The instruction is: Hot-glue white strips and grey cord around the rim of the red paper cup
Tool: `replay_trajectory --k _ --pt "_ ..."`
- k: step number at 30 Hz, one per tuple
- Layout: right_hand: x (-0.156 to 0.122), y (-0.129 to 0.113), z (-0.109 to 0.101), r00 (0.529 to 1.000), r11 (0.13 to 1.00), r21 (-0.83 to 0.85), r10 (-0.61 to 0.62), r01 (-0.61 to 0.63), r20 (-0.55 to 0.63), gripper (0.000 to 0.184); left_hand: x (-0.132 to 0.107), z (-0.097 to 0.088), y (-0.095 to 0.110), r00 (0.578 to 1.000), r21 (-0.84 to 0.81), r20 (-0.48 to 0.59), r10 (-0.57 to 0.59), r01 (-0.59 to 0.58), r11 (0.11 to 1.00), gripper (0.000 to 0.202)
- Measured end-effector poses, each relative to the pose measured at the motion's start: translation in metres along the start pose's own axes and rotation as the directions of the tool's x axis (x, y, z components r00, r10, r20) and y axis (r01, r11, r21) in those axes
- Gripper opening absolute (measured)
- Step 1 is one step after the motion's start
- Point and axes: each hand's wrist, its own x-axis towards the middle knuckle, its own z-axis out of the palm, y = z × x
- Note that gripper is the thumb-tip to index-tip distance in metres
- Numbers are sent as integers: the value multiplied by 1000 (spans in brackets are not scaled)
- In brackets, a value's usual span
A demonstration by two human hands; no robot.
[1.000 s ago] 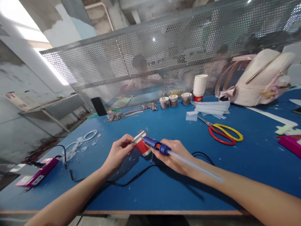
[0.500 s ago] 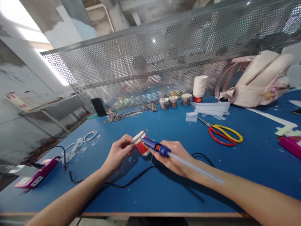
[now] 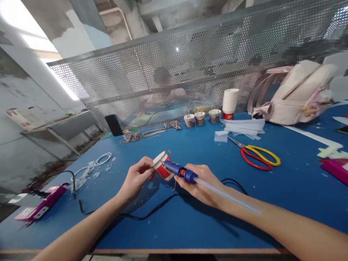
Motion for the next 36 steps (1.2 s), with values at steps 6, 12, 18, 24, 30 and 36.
replay_trajectory --k 6,12,18,24,30,36 --pt "3 0 -2 995 994 33 104 -104 -4 30 1 -1 -2 1000 -17 14 17 -17 1000 4" --pt "2 -4 -4 989 986 74 145 -147 28 31 1 -1 -3 999 -19 29 22 -21 1000 3" --pt "2 -1 -3 987 982 98 157 -159 30 31 1 -2 -2 999 -13 28 33 -33 999 4" --pt "6 -1 -8 980 974 106 198 -200 24 33 1 -2 -2 999 -19 30 33 -33 999 4" --pt "-2 -4 0 997 997 45 69 -70 35 29 0 -1 0 999 -10 31 22 -22 1000 5" --pt "-4 -4 4 999 1000 13 15 -15 53 24 0 -1 0 999 -5 41 12 -12 1000 6"
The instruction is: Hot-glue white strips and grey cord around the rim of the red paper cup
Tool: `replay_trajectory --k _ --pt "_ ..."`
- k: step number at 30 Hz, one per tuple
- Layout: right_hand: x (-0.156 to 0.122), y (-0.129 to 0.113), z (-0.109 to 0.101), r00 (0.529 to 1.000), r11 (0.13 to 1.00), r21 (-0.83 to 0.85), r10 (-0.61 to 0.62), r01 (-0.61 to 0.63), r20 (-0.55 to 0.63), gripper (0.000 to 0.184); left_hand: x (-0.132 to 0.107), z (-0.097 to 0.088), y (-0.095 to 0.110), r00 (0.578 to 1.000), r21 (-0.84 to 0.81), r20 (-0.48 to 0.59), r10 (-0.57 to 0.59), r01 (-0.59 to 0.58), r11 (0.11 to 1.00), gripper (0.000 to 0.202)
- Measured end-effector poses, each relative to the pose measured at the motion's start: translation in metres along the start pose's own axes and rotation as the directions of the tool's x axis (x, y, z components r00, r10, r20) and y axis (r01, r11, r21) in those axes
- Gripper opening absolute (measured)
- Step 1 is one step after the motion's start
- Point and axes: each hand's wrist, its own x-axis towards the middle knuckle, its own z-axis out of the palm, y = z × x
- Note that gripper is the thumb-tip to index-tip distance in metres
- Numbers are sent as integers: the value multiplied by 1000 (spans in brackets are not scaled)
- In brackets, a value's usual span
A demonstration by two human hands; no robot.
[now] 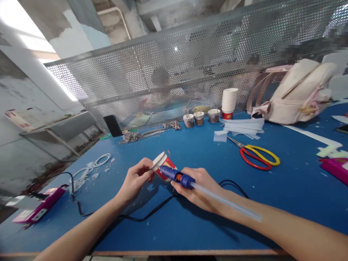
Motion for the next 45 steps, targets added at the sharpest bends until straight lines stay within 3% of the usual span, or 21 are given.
replay_trajectory --k 10,15,18,21,25,28,32,37,41,43,45 --pt "11 5 -12 978 971 129 208 -201 -36 33 -1 0 2 1000 -3 -13 -13 13 1000 5" --pt "14 9 -16 936 896 277 349 -347 42 38 2 -2 3 996 -70 -55 -74 70 995 4" --pt "17 11 -22 927 884 288 374 -369 41 40 5 -4 2 990 -118 -91 -110 99 988 5" --pt "27 19 -31 915 897 210 403 -388 -31 43 8 -5 0 984 -151 -109 -140 123 981 7" --pt "46 40 -36 910 911 -48 403 -409 -93 41 8 -3 1 981 -149 -109 -162 145 978 9" --pt "60 56 -31 903 871 -242 420 -428 -88 42 7 -1 4 979 -113 -117 -170 156 981 10" --pt "66 71 -21 888 833 -319 453 -451 -74 43 4 2 7 978 -58 -146 -151 144 988 10" --pt "48 73 -33 911 829 -397 409 -394 -49 42 3 2 8 983 19 -155 -94 98 995 10" --pt "18 56 -52 947 701 -644 297 -306 -127 36 2 3 8 986 68 -167 -6 18 998 9" --pt "6 40 -52 971 748 -623 215 -230 -101 28 1 4 7 983 89 -175 59 -43 995 8" --pt "3 21 -42 999 852 -521 44 -52 -27 19 -1 7 8 978 107 -176 108 -90 990 8"
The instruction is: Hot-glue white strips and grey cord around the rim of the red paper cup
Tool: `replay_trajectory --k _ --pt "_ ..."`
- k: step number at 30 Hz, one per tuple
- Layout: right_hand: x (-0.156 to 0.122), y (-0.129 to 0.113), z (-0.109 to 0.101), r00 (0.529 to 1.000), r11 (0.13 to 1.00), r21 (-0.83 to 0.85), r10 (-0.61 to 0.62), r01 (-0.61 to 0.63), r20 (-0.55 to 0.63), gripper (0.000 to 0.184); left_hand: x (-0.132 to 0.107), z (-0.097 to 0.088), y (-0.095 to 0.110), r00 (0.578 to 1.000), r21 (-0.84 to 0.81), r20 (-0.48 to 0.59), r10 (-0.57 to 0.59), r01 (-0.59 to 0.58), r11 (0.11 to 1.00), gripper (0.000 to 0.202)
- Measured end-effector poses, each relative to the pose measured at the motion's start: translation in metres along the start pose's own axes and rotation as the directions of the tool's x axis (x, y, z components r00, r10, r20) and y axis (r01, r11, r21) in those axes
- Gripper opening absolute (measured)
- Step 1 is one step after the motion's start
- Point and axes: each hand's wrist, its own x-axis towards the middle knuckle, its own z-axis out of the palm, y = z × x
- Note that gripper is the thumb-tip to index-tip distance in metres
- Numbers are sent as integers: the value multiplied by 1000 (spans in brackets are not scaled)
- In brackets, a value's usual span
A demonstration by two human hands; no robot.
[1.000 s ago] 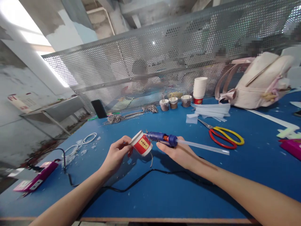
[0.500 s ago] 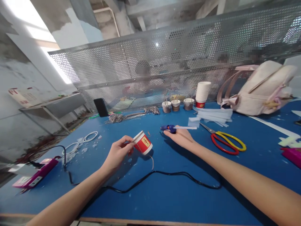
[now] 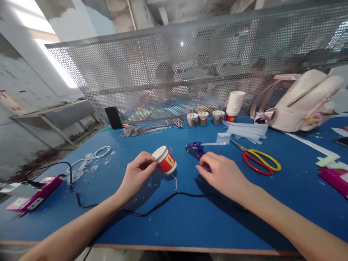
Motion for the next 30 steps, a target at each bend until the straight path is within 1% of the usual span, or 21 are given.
replay_trajectory --k 1,2,3,4,6,9,11,14,18,22,24,28,30 --pt "1 -12 2 995 993 56 -101 102 -25 17 -1 1 1 1000 4 -2 16 -16 1000 8" --pt "4 -24 7 980 976 88 -194 198 -55 17 -2 1 3 1000 9 -1 27 -27 1000 9" --pt "8 -35 12 963 959 102 -256 263 -82 16 -3 2 4 999 13 0 36 -36 999 9" --pt "13 -45 18 949 947 100 -295 306 -114 16 -4 2 5 999 17 3 42 -42 999 10" --pt "24 -60 30 924 936 50 -334 348 -183 16 -6 2 6 999 30 11 46 -47 998 11" --pt "37 -69 42 898 933 -39 -354 357 -260 17 -6 1 5 999 48 17 36 -37 998 12" --pt "41 -68 45 893 932 -51 -358 358 -274 19 -6 1 4 1000 61 19 22 -23 998 13" --pt "42 -65 44 897 939 -11 -332 344 -293 21 -5 0 3 999 80 29 29 -31 996 12" --pt "40 -65 43 906 948 59 -277 311 -321 18 -6 1 4 997 82 46 62 -66 994 13" --pt "37 -64 44 934 951 132 -238 281 -268 10 -7 2 4 995 94 49 81 -85 992 12" --pt "36 -61 44 928 946 102 -274 308 -253 8 -7 2 3 995 96 55 81 -86 992 12" --pt "36 -58 40 870 909 -100 -417 405 -263 21 -7 3 2 994 91 71 87 -93 991 10" --pt "36 -58 37 860 898 -158 -439 410 -261 24 -7 3 2 993 94 75 95 -102 990 10"
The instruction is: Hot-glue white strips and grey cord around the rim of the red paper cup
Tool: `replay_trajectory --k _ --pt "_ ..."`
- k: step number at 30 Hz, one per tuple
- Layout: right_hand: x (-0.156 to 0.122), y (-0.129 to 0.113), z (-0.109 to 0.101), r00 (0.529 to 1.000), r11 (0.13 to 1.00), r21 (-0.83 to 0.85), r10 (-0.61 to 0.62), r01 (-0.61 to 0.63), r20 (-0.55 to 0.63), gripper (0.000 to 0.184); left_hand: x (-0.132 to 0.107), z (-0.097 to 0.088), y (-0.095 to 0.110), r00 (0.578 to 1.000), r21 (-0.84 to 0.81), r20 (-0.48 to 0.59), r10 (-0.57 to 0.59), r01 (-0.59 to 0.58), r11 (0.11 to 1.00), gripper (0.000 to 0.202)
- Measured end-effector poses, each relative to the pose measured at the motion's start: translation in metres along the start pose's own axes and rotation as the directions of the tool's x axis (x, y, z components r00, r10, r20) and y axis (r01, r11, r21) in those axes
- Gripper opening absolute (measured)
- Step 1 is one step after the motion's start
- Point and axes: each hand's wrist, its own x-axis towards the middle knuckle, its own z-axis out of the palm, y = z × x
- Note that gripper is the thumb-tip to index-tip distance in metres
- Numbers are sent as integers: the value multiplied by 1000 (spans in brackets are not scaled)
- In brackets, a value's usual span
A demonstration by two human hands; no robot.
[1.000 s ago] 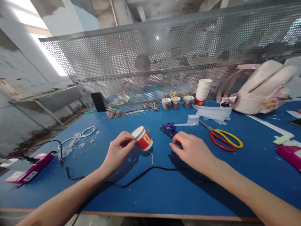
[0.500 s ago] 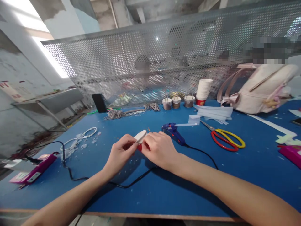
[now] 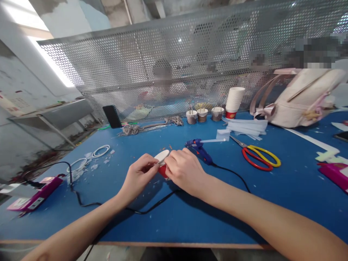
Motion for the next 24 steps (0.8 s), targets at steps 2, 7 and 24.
replay_trajectory --k 2,7,24 --pt "1 -1 -2 1000 1000 11 25 -25 9 23 0 0 1 1000 4 1 4 -4 1000 11" --pt "3 -6 -5 911 803 430 352 -413 217 12 -1 0 2 1000 23 -3 19 -19 1000 11" --pt "10 -3 -13 709 405 583 433 -705 556 7 -1 -1 0 996 92 -19 82 -80 993 12"
